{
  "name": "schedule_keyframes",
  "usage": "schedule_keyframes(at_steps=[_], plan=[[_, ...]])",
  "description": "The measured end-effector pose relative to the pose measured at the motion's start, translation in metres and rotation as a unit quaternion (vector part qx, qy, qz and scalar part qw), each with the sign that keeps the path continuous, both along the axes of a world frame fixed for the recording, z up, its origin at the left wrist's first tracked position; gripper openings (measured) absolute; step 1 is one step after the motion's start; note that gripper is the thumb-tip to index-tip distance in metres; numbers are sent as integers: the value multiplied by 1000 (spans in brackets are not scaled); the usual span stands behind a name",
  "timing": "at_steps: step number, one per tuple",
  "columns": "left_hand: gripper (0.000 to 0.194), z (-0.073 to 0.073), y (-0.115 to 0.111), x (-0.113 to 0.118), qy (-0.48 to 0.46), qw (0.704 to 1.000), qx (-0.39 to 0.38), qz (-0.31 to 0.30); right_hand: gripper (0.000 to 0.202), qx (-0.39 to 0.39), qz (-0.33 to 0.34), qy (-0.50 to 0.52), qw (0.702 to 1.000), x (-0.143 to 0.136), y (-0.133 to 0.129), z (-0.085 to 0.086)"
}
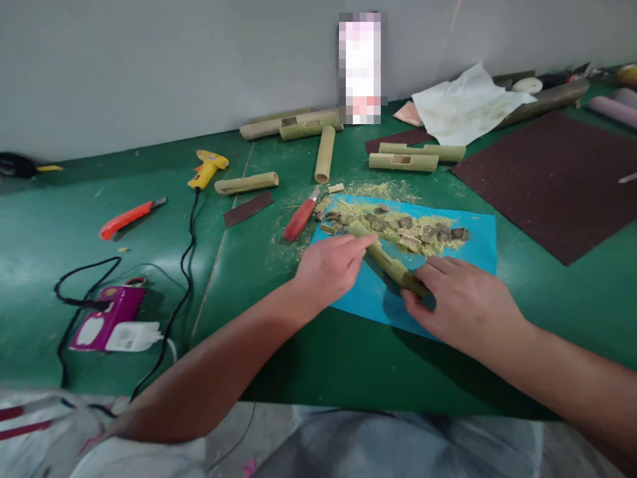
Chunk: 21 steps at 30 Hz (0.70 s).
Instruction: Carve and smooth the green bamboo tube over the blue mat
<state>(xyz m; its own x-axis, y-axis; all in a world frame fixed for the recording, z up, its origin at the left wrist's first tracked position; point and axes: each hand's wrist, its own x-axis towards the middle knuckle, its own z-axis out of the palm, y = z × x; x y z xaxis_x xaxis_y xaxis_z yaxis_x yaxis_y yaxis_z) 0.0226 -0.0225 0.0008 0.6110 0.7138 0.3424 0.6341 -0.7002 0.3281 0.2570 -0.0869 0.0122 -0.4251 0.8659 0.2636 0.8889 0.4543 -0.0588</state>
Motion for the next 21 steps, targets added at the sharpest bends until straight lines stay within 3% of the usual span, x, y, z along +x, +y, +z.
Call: schedule_keyframes(at_steps=[2, 6, 11, 16, 21], plan=[[34, 0, 0, 0, -6, 1000, -13, 5, 20, -1, -2, 0, 1000, 0, 0, 0], [37, 0, -5, 3, -1, 996, -42, -84, 20, 11, 4, 12, 1000, 0, 0, -1], [33, 0, -1, -1, -24, 1000, -18, -8, 20, 14, -5, 6, 1000, 0, -1, -1], [37, -2, -4, 1, 6, 993, -48, -109, 20, 18, 0, 8, 1000, 0, -1, 0], [33, -1, 2, -4, -22, 999, -26, 10, 20, 16, 0, 4, 1000, 0, -1, 1]])
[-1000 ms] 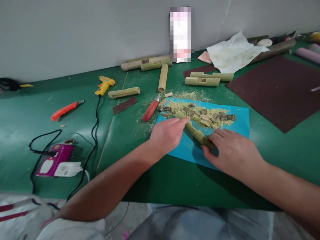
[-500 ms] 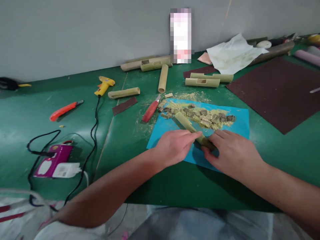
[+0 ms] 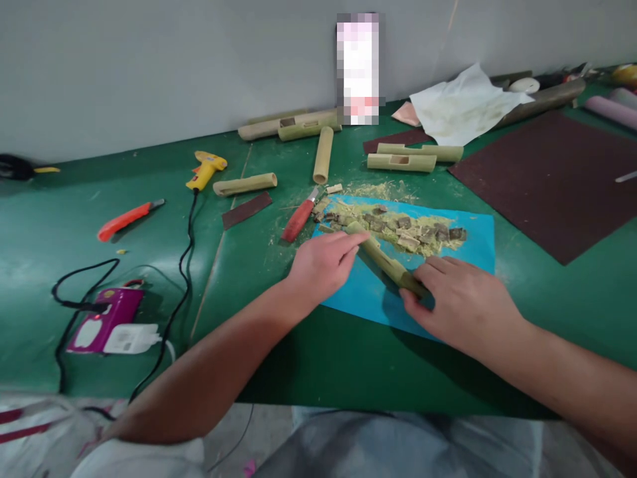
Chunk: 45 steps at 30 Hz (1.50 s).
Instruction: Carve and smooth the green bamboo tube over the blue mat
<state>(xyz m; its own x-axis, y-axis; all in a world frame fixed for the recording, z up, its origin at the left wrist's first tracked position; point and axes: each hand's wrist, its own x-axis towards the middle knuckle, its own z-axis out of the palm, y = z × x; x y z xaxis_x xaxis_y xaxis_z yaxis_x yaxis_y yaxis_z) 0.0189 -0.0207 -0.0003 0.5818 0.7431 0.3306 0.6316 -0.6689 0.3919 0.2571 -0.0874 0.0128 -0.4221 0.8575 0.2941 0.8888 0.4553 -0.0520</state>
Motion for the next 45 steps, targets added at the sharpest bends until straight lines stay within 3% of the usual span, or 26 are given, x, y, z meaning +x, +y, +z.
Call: schedule_keyframes(at_steps=[5, 10, 15, 19, 21, 26, 30, 35, 39, 40, 44, 45], plan=[[37, 0, -3, 2, 29, 995, -9, -97, 21, -14, -1, 3, 1000, 1, 0, -1], [34, 0, 3, -2, 15, 1000, 21, 10, 20, -8, -1, -2, 1000, 1, 1, -2], [38, 1, -3, 0, 37, 994, -12, -102, 22, 32, 3, -13, 999, 0, 0, 2], [33, 0, 10, -8, -6, 1000, -7, 8, 20, 46, 9, -13, 999, 2, 0, 4], [33, 0, 13, -10, -21, 999, 7, 35, 18, 37, 10, 1, 999, 2, 0, 3], [36, 1, 7, -6, -8, 997, -18, -75, 18, 5, 2, 19, 1000, 1, 0, 1], [33, 1, 9, -5, -26, 1000, -1, 10, 20, 7, 8, 18, 1000, 1, 1, 0], [35, -1, 8, -3, -15, 996, -36, -86, 19, 7, 2, 5, 1000, 2, 1, 1], [33, -1, 9, -4, -21, 1000, -8, 17, 17, 10, 8, 7, 1000, 1, 0, 2], [33, -1, 7, -3, -22, 1000, -4, 19, 17, 9, 11, 6, 1000, 1, 0, 2], [38, -2, -4, 2, 12, 994, -28, -107, 17, 9, 12, 5, 1000, 1, 0, 1], [38, -2, -4, 2, 15, 993, -27, -111, 18, 11, 11, 6, 1000, 1, 0, 1]])
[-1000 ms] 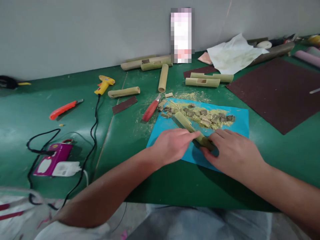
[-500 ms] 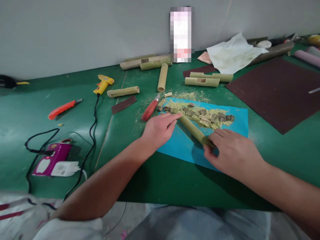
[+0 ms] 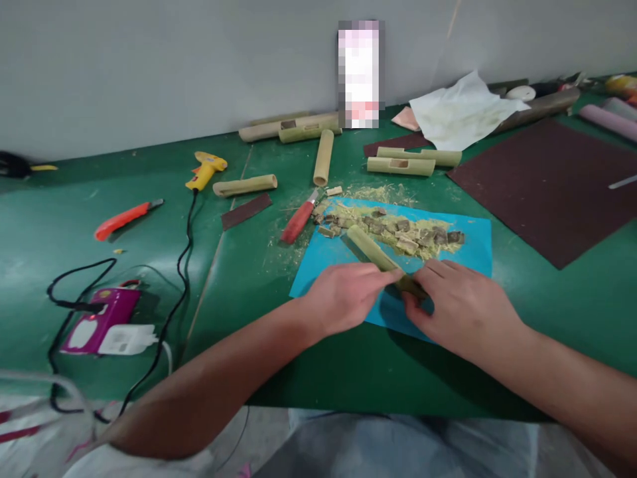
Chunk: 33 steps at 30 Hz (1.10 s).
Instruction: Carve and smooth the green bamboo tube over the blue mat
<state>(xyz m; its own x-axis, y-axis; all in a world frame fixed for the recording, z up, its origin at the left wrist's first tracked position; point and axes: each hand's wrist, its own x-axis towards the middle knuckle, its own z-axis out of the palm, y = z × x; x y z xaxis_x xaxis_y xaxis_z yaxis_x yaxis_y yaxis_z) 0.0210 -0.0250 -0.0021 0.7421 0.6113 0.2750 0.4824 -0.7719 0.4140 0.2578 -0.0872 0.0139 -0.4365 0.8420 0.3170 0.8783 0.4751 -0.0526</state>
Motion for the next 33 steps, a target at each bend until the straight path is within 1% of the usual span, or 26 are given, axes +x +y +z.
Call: schedule_keyframes(at_steps=[1, 3, 4, 5, 6, 8, 9, 10, 13, 14, 15, 18, 19, 20, 23, 24, 25, 28, 29, 30, 32, 33], plan=[[38, 0, 1, -1, -3, 1000, 7, 20, 19, 2, -2, 0, 1000, 0, 0, 0], [35, 0, 7, -3, -17, 995, 26, 91, 20, 4, -5, -1, 1000, 0, 1, 0], [34, 0, 9, -4, -25, 992, 33, 117, 20, 4, -5, -1, 1000, 0, 1, 1], [34, 0, 11, -5, -27, 992, 36, 121, 20, 3, -6, -2, 1000, 0, 0, 1], [34, 0, 13, -5, -24, 993, 36, 106, 20, 2, -8, -3, 1000, 1, 0, 1], [36, -1, 14, -5, -8, 998, 31, 55, 18, 6, -15, -10, 1000, 1, -1, 2], [37, -2, 14, -5, -5, 998, 30, 46, 18, 10, -19, -16, 1000, 1, -1, 3], [37, -2, 15, -5, -6, 998, 29, 54, 19, 14, -22, -23, 999, 1, -2, 3], [34, -2, 16, -6, -36, 991, 29, 124, 20, 18, -15, -32, 999, 2, -2, 2], [34, -2, 15, -5, -43, 991, 26, 126, 20, 13, -11, -30, 999, 3, -2, 2], [34, -1, 13, -4, -42, 993, 19, 108, 20, 6, -9, -26, 1000, 3, -2, 0], [37, 0, 9, -1, -21, 1000, -2, 14, 20, -20, -14, -7, 1000, 4, -1, -3], [37, 1, 9, 0, -17, 1000, -7, 8, 20, -24, -17, -1, 1000, 4, -1, -4], [37, 1, 10, -1, -17, 1000, -6, 24, 20, -27, -20, 3, 999, 4, 0, -5], [35, 0, 13, -5, -29, 991, 19, 127, 22, -32, -23, 0, 999, 4, 0, -4], [35, 0, 13, -6, -29, 990, 25, 138, 21, -35, -25, -3, 999, 3, 1, -3], [35, 0, 13, -6, -25, 992, 26, 125, 20, -37, -28, -5, 999, 3, 1, -3], [37, -1, 11, -6, -2, 999, 9, 42, 15, -37, -31, 3, 999, 1, 0, -2], [37, -1, 12, -6, -2, 999, 7, 42, 14, -35, -30, 10, 999, 1, 0, -2], [36, -1, 14, -6, -6, 998, 9, 65, 13, -35, -32, 16, 999, 1, 0, -2], [34, -1, 17, -8, -28, 990, 19, 137, 13, -38, -35, 25, 998, 2, 0, -4], [33, -1, 18, -8, -39, 986, 21, 160, 13, -39, -34, 26, 998, 2, 0, -4]])
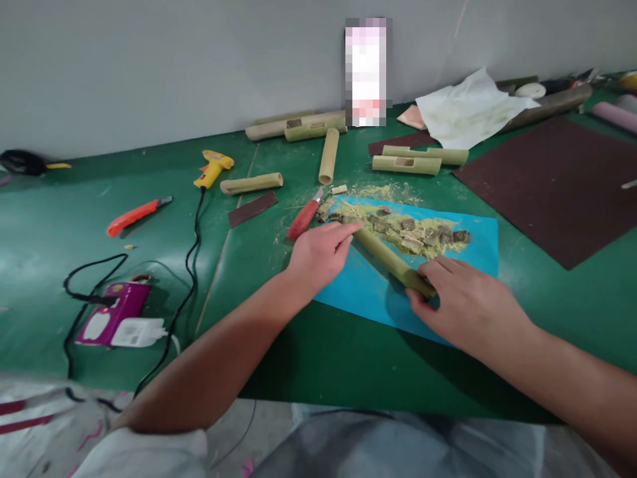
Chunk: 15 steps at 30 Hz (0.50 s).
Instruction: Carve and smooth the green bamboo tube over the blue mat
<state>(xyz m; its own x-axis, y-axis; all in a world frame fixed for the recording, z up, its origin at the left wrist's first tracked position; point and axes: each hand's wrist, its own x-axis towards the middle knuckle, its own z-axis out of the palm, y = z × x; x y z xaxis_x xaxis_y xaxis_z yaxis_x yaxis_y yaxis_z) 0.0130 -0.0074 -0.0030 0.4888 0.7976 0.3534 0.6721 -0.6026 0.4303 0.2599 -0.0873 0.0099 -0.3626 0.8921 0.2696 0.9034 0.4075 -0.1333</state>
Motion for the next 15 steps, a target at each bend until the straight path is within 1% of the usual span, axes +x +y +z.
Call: schedule_keyframes(at_steps=[1, 4, 5, 6, 8, 9, 10, 13, 14, 15], plan=[[33, 0, 0, 0, -5, 1000, -3, 0, 13, 0, 4, -2, 1000, 0, 0, 0], [35, 1, -4, 2, 12, 996, -30, -86, 12, 14, 16, -9, 1000, 1, 1, 0], [36, 1, -5, 3, 17, 994, -36, -100, 12, 18, 16, -11, 1000, 1, 1, 0], [36, 2, -5, 3, 16, 995, -36, -93, 13, 19, 14, -13, 1000, 1, 1, 0], [33, 2, -5, 3, -6, 999, -27, -41, 13, 13, 12, -14, 1000, 0, 1, 1], [32, 2, -5, 3, -16, 999, -28, -26, 12, 9, 11, -15, 1000, 0, 1, 1], [32, 2, -5, 3, -21, 999, -34, -30, 12, 1, 9, -18, 1000, -1, 1, 2], [35, 2, -5, 2, -2, 993, -55, -100, 10, -21, 7, -24, 999, -1, 1, 2], [35, 1, -4, 2, 2, 994, -55, -99, 10, -24, 6, -22, 999, -1, 1, 2], [35, 1, -2, 0, -2, 995, -47, -83, 11, -24, 6, -18, 1000, -1, 1, 2]])
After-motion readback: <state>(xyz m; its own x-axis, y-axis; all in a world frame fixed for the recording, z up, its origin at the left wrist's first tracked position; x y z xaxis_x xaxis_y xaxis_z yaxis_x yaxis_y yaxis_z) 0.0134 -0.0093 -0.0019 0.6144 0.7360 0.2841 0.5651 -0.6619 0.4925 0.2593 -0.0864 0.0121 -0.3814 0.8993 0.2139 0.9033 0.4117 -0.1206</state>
